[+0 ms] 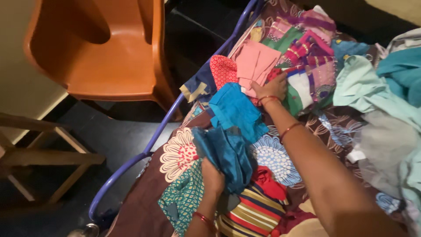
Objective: The person sorts various pieces of colorful clothing on a bed and places some items into a cardboard box.
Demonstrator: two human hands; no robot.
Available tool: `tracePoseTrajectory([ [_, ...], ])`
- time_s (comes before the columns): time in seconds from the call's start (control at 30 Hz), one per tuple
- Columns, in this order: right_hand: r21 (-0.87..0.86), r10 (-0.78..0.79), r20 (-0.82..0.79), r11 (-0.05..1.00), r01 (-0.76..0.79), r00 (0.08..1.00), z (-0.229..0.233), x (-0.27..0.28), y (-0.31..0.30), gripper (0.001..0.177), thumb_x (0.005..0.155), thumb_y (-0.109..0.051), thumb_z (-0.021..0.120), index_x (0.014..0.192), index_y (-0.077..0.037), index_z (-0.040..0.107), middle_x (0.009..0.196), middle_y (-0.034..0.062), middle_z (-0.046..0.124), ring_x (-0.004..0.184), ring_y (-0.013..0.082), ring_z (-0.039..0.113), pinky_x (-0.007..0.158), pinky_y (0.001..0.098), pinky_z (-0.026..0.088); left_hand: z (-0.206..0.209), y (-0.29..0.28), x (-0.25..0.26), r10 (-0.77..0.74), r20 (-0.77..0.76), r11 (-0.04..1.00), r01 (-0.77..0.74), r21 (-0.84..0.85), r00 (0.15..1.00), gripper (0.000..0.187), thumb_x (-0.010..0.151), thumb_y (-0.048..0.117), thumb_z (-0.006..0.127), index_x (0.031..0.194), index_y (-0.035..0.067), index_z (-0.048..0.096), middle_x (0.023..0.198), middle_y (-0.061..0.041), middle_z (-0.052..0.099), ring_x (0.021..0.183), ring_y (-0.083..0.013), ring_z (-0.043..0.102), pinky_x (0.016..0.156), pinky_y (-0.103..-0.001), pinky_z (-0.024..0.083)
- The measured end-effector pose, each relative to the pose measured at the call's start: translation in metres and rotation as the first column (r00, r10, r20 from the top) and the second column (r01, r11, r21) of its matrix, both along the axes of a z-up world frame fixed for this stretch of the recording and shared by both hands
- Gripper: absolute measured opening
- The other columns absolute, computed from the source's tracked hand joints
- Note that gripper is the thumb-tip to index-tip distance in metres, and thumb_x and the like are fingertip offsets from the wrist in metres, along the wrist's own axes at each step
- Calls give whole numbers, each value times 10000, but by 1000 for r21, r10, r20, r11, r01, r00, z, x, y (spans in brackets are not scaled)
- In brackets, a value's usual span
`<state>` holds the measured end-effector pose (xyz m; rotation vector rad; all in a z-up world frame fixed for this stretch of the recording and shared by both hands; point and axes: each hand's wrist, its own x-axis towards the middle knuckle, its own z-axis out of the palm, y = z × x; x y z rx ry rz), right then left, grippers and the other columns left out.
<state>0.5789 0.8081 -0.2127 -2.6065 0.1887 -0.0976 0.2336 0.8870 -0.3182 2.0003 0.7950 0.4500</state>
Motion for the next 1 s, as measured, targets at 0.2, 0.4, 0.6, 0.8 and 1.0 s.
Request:
tracePoseTrajectory([
  [0.2,65,109,-167,993,-99,980,-40,16,7,603,737,-433,839,1096,23,677,1112,276,687,1043,415,674,904,498,550,-12,-2,-4,-9,-29,999,10,46,1000,489,731,-26,658,1182,-61,474,1087,-323,551,1032,-533,529,930,-544,440],
  [0.4,268,197,493,892,-363,848,-46,-41,-16,508,670,-249,876,981,105,685,897,239,718,804,392,708,733,488,582,-18,4,4,-23,-56,999,25,32,998,451,718,-37,664,1138,-61,501,1088,-314,573,1061,-528,537,961,-543,440],
  [0.6,675,105,280,685,-273,954,-44,-152,-87,370,843,-134,774,1149,33,648,961,54,707,857,150,650,793,336,535,-32,15,-1,-56,64,998,57,-27,996,415,751,-77,618,1160,-42,555,1092,-292,640,1061,-490,605,981,-513,480],
  [0.8,853,-92,-252,449,266,963,-94,-258,-218,281,864,-185,773,1058,3,693,888,-7,653,706,100,585,582,288,468,0,16,-43,0,20,966,5,-258,1000,546,859,6,720,1350,-52,491,1210,-294,673,1134,-414,662,979,-434,499],
  [1.0,808,-220,-564,49,587,796,-112,-297,-300,215,802,-80,750,977,-108,627,841,4,683,679,118,682,553,284,577,78,-6,-81,109,195,867,3,-498,975,482,873,-51,652,1336,-37,523,1231,-181,694,1104,-268,671,979,-358,490],
])
